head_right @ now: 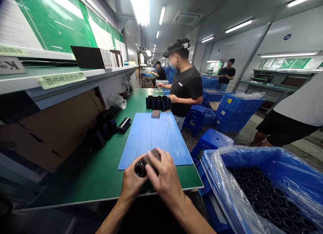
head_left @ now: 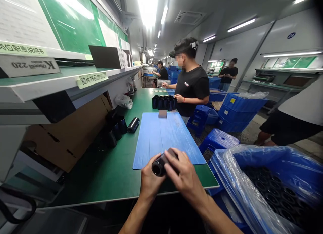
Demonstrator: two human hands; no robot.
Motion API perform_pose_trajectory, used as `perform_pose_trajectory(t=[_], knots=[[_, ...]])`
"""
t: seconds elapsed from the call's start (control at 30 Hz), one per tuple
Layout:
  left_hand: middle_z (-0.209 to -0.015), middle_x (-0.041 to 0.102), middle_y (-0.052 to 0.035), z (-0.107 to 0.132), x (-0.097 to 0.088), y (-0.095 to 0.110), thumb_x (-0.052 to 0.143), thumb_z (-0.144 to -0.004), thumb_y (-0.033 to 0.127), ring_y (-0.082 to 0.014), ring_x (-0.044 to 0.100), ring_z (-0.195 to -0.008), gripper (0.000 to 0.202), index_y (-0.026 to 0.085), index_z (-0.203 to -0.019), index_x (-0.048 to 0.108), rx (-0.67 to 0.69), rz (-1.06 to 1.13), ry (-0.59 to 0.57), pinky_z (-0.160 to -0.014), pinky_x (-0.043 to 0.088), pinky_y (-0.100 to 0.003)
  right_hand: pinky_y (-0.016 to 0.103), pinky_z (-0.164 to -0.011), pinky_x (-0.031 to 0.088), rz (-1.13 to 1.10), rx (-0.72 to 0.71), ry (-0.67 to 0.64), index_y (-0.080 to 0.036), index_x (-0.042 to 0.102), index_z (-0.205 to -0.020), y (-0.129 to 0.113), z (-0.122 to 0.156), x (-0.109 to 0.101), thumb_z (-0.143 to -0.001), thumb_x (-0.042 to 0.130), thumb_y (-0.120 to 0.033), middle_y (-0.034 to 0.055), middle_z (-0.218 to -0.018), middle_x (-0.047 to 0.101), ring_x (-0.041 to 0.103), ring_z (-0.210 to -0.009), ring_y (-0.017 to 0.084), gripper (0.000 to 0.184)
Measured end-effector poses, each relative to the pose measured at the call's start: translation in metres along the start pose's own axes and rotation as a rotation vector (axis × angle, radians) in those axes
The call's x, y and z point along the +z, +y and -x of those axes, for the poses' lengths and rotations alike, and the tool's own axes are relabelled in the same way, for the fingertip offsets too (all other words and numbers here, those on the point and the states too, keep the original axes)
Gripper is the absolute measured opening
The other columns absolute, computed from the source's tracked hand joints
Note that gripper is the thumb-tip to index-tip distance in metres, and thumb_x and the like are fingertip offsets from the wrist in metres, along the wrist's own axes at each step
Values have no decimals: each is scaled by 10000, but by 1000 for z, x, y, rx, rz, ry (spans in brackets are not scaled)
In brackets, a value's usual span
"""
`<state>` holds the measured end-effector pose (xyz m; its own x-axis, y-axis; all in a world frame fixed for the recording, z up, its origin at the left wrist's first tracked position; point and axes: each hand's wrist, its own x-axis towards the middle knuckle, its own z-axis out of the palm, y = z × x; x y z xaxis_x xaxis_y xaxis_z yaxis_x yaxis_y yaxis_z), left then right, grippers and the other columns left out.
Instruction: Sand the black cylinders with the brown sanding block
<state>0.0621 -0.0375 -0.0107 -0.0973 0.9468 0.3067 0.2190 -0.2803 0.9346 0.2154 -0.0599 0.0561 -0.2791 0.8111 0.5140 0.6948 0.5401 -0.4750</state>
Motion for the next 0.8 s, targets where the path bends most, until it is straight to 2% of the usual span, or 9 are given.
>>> perform_pose_trajectory(t=[0.07,0.2,0.3,0.53,0.73,0.8], knots=[[-1171,747,-86,0,0,2,715,-791,280,-264,717,-1063,452,190,-1233,672,0,-1,0,-982,566,-399,489,-1036,495,3,-33,-4,-276,548,-1434,3,-1,0,-981,559,-319,125,-1405,555,565,-1227,277,455],[-1157,752,-84,0,1,4,778,-721,254,-267,726,-1038,519,185,-1224,668,29,-8,12,-962,579,-390,509,-1009,512,34,-42,35,-269,572,-1413,6,-2,2,-975,557,-296,134,-1358,592,598,-1176,282,438],[-1156,753,-80,0,1,4,769,-732,244,-261,731,-1030,503,192,-1223,669,28,-3,18,-948,587,-382,504,-1006,514,34,-76,31,-277,550,-1432,8,-2,3,-974,560,-286,132,-1370,582,589,-1186,281,458],[-1164,747,-88,-1,0,7,777,-725,237,-270,721,-1055,501,184,-1212,671,25,-4,4,-978,571,-399,486,-1020,506,3,-53,12,-258,555,-1427,18,-3,4,-986,538,-286,131,-1364,576,574,-1202,272,442],[-1145,750,-88,-1,-2,10,780,-727,237,-265,720,-1051,490,185,-1202,673,33,20,-8,-960,578,-393,504,-1002,509,43,-77,15,-258,554,-1428,15,-5,3,-982,547,-283,137,-1344,594,568,-1188,282,447],[-1143,748,-90,-2,-2,10,784,-728,241,-262,718,-1055,489,184,-1201,671,40,19,-22,-960,576,-389,508,-1011,501,59,-59,12,-262,557,-1427,22,-6,6,-976,559,-297,135,-1360,588,554,-1202,286,453]])
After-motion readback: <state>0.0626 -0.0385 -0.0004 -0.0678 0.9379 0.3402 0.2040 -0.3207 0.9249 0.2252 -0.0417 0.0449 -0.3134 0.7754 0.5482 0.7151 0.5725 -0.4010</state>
